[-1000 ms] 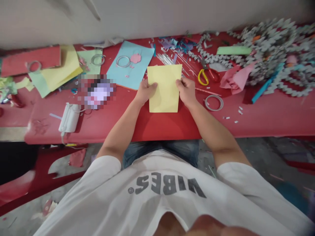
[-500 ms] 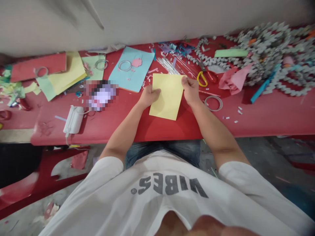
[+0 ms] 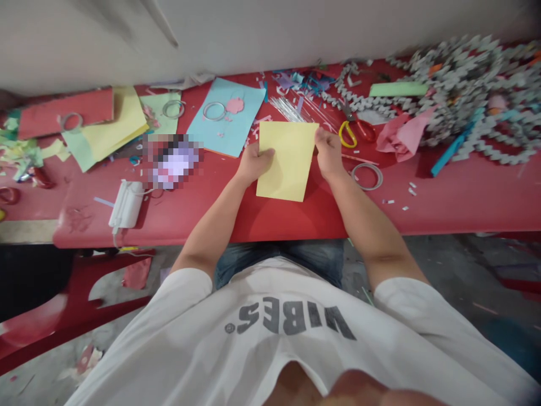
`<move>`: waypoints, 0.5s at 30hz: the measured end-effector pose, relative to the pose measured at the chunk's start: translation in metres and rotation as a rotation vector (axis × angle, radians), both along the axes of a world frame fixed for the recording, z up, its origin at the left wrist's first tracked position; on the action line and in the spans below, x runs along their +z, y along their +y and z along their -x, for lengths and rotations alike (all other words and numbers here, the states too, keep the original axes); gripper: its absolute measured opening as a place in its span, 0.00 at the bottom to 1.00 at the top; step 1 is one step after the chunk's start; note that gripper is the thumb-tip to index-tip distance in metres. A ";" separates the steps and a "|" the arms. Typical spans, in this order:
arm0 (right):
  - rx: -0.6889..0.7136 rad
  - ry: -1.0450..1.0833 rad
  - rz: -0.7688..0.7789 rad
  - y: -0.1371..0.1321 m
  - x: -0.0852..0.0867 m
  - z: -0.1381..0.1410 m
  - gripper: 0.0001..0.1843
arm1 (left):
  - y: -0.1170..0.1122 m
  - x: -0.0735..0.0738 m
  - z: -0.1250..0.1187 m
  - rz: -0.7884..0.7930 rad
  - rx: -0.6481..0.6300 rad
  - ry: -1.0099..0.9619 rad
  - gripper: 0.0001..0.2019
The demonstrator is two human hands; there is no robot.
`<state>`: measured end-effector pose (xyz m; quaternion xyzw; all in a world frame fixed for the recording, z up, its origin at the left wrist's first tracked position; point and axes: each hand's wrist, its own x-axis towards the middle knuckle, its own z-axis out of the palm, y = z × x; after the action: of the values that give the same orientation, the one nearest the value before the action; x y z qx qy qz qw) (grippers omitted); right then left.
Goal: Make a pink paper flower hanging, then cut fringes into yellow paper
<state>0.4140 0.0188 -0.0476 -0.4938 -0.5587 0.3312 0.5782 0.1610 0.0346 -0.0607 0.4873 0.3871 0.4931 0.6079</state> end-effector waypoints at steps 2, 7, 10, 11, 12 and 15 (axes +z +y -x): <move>0.067 -0.059 0.024 -0.001 0.000 0.000 0.43 | 0.001 0.003 0.002 -0.061 0.035 0.058 0.21; 0.076 -0.141 0.044 -0.004 -0.003 0.004 0.38 | 0.003 0.006 0.009 -0.083 0.097 0.128 0.21; 0.135 -0.080 0.125 -0.006 -0.006 0.009 0.28 | 0.002 0.008 0.009 -0.103 0.177 0.160 0.20; 0.160 -0.073 0.148 -0.007 -0.006 0.011 0.27 | 0.002 0.009 0.009 -0.109 0.200 0.165 0.21; 0.173 -0.082 0.158 -0.007 -0.007 0.012 0.26 | 0.002 0.010 0.009 -0.115 0.213 0.156 0.23; 0.088 -0.139 0.086 -0.007 -0.004 0.010 0.25 | 0.007 0.013 0.012 -0.110 0.205 0.039 0.32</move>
<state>0.4044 0.0120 -0.0511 -0.5150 -0.6040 0.3449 0.5011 0.1486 0.0419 -0.0478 0.4872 0.4190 0.5634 0.5192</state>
